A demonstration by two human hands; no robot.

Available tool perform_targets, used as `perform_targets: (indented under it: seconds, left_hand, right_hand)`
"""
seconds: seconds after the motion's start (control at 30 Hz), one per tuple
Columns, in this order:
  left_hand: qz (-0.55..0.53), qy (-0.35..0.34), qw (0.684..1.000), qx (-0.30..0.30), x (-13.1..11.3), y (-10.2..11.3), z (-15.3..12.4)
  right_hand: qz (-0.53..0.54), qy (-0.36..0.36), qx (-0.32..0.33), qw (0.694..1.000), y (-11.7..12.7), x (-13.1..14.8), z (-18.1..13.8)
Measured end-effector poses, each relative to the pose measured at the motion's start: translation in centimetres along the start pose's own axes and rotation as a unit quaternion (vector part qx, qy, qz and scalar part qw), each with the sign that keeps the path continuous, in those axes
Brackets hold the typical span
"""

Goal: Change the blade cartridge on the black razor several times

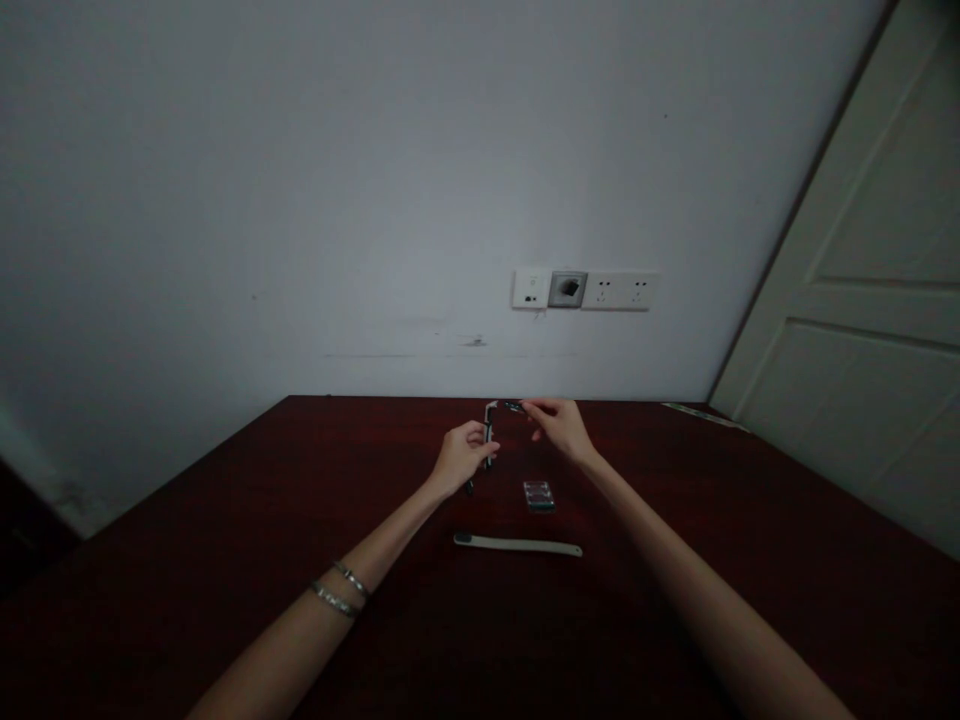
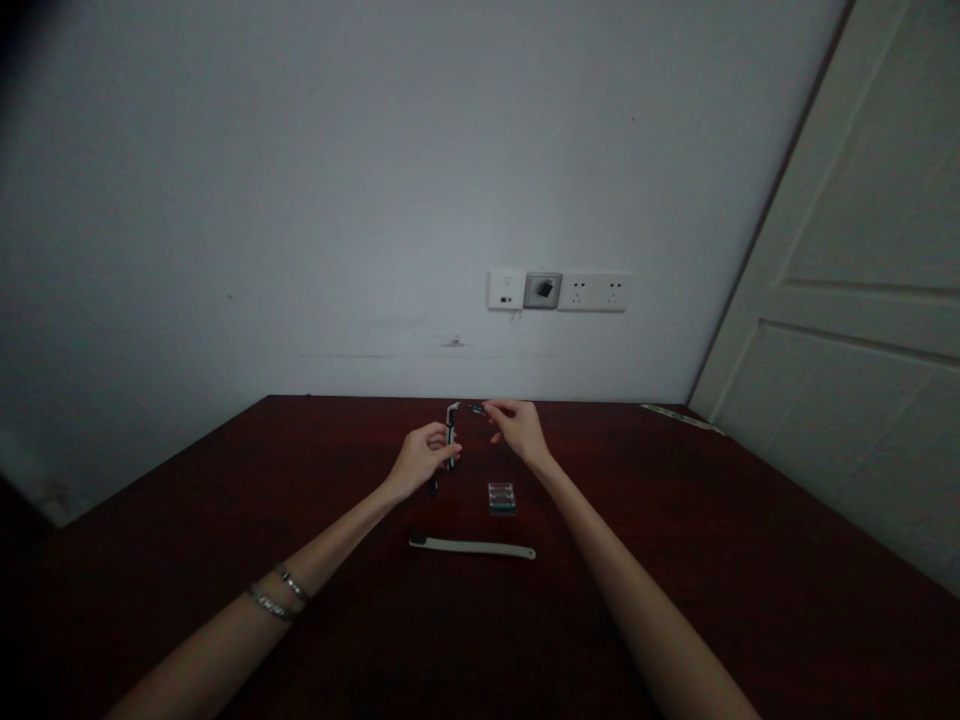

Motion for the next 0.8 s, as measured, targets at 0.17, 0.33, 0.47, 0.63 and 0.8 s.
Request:
perform_targets:
  seconds: [0.17, 0.33, 0.47, 0.63, 0.8]
  left_hand:
    - [0.134, -0.093, 0.985, -0.061, -1.3, 0.2, -0.5]
    - [0.223, -0.137, 0.961, -0.085, -1.9, -0.3, -1.3]
    - [0.28, -0.163, 0.941, -0.097, -2.5, -0.4, -1.9]
    - [0.312, -0.171, 0.93, -0.095, -2.9, -0.4, -2.2]
    - [0.31, -0.15, 0.935, -0.086, -2.5, -0.4, -2.1]
  right_hand:
    - [0.034, -0.021, 0.015, 0.999, -0.7, 0.2, -0.3]
    - [0.049, -0.028, 0.03, 0.998, -1.2, 0.9, -0.6]
    - [0.046, -0.007, 0.04, 0.998, -1.7, 1.8, -0.9]
    - [0.043, 0.0, 0.045, 0.998, -2.0, 2.3, -1.2]
    - [0.041, -0.001, 0.039, 0.998, -1.9, 2.4, -1.2]
Point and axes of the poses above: each hand's wrist, its own z-axis towards the middle knuckle, its own y-axis out of the back of the hand, x = y × z, the point moved 7 cm from there along z, towards the middle knuckle, and after that the axes turned 11 degrees about z, right-handed, at the moved point
